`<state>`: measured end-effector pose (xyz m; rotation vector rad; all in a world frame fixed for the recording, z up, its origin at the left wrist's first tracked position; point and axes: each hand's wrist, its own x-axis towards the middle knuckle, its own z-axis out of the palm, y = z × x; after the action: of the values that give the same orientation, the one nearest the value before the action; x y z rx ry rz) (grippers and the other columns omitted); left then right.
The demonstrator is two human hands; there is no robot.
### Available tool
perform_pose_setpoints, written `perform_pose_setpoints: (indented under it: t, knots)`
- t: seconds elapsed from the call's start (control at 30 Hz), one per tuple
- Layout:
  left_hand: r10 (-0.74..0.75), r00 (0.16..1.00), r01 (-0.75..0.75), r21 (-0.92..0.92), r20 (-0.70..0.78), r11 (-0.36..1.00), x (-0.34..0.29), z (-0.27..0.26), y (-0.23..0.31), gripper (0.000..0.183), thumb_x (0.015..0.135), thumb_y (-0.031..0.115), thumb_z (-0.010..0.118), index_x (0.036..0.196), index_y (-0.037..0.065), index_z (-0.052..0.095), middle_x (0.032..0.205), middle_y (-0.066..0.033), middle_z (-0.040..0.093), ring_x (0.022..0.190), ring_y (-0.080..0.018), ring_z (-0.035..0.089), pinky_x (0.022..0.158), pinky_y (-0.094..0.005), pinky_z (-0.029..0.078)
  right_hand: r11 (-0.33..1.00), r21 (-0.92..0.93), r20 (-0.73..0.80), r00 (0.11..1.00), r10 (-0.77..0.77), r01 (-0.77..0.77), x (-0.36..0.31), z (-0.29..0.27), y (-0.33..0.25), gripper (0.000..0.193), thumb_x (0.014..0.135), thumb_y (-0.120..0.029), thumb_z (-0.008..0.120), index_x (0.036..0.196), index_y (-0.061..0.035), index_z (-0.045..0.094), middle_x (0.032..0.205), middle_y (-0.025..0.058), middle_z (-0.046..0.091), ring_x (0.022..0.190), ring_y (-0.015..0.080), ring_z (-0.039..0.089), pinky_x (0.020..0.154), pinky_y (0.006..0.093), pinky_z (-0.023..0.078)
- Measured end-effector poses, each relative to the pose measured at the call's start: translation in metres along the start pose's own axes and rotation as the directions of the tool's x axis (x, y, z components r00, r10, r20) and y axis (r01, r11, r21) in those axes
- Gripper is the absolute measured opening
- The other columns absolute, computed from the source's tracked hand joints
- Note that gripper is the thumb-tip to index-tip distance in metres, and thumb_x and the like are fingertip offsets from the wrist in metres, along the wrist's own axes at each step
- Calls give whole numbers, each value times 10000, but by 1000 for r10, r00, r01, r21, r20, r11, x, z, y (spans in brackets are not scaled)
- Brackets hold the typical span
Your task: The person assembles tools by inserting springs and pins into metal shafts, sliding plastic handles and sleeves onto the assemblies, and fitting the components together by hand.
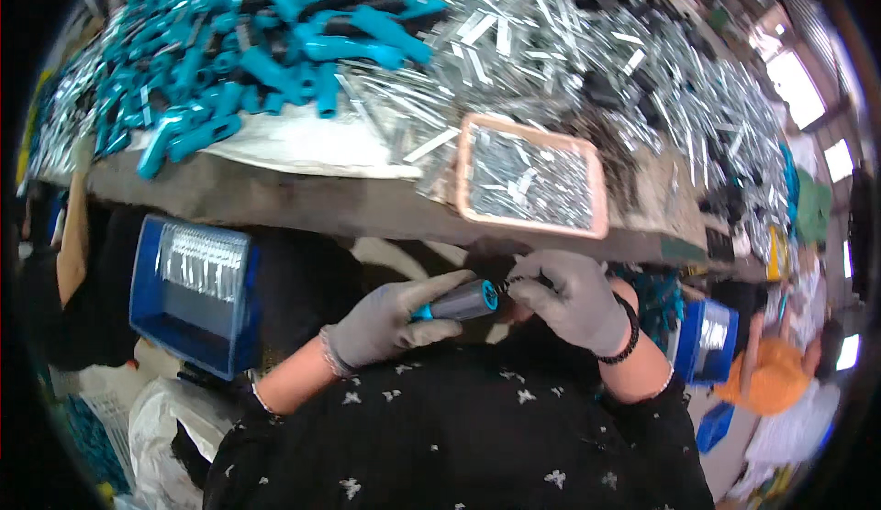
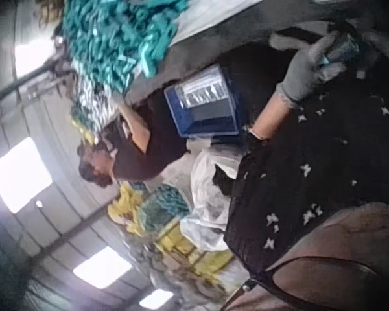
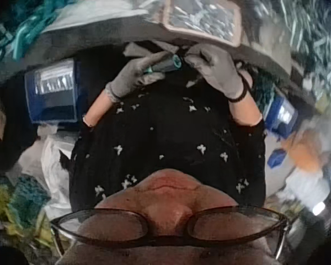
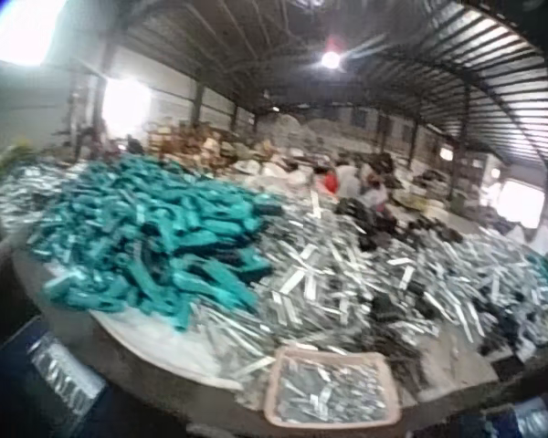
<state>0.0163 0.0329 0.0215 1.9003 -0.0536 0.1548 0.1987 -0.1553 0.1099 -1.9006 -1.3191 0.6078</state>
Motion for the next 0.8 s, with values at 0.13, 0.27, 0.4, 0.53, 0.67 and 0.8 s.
perform_pose_setpoints:
  t: [0.13, 0.27, 0.4, 0.53, 0.67, 0.8]
  knots:
    - [19, 966, 25, 169, -257, 985, -33, -15, -11, 654, 885, 309, 763, 1429, 54, 502, 1075, -207, 684, 957, -350, 680, 813, -387, 530, 992, -121, 211, 975, 69, -44, 45, 14, -24, 197, 896, -218, 700, 1003, -52, 712, 922, 191, 693, 876, 359, 673, 766, 399, 525]
    - [-278, 855, 105, -378, -439, 920, -60, -29, -13, 588, 928, 302, 740, 1401, 29, 520, 979, -44, 654, 818, -145, 607, 750, -297, 498, 976, -132, -79, 980, -183, 171, 150, 16, -33, 317, 925, -250, 667, 1130, -10, 684, 971, 175, 712, 915, 301, 694, 823, 365, 534]
    - [-293, 804, -10, -504, -517, 864, -73, -39, -16, 619, 945, 327, 721, 1428, 20, 484, 926, 14, 576, 788, -55, 499, 686, -221, 438, 891, -415, -333, 880, -338, 185, 280, 3, -26, 358, 929, -295, 683, 1144, -9, 679, 1058, 217, 699, 1003, 337, 684, 884, 391, 523]
    - [-286, 812, -111, -614, -509, 781, -85, -48, -23, 670, 959, 339, 692, 1487, 34, 414, 894, 18, 550, 752, -40, 482, 640, -199, 412, 716, -654, -374, 719, -586, 243, 331, 21, -49, 302, 902, -298, 685, 1030, -25, 703, 972, 184, 702, 961, 342, 673, 867, 426, 521]
    - [-280, 775, -142, -587, -567, 797, -95, -55, -28, 711, 966, 339, 674, 1520, 26, 356, 864, 22, 544, 687, -39, 483, 588, -194, 403, 127, -979, 63, 832, -551, 158, 319, 74, -80, 111, 841, -215, 642, 829, -144, 726, 867, 35, 703, 945, 240, 640, 784, 418, 480]
    - [-402, 795, 6, -657, -454, 754, -84, -59, -16, 738, 951, 367, 696, 1519, 32, 364, 847, 21, 552, 647, -42, 489, 560, -200, 403, 48, -998, 20, 915, -403, 43, 339, 98, -64, 130, 857, -191, 635, 879, -160, 759, 925, 10, 727, 1015, 216, 622, 811, 397, 465]
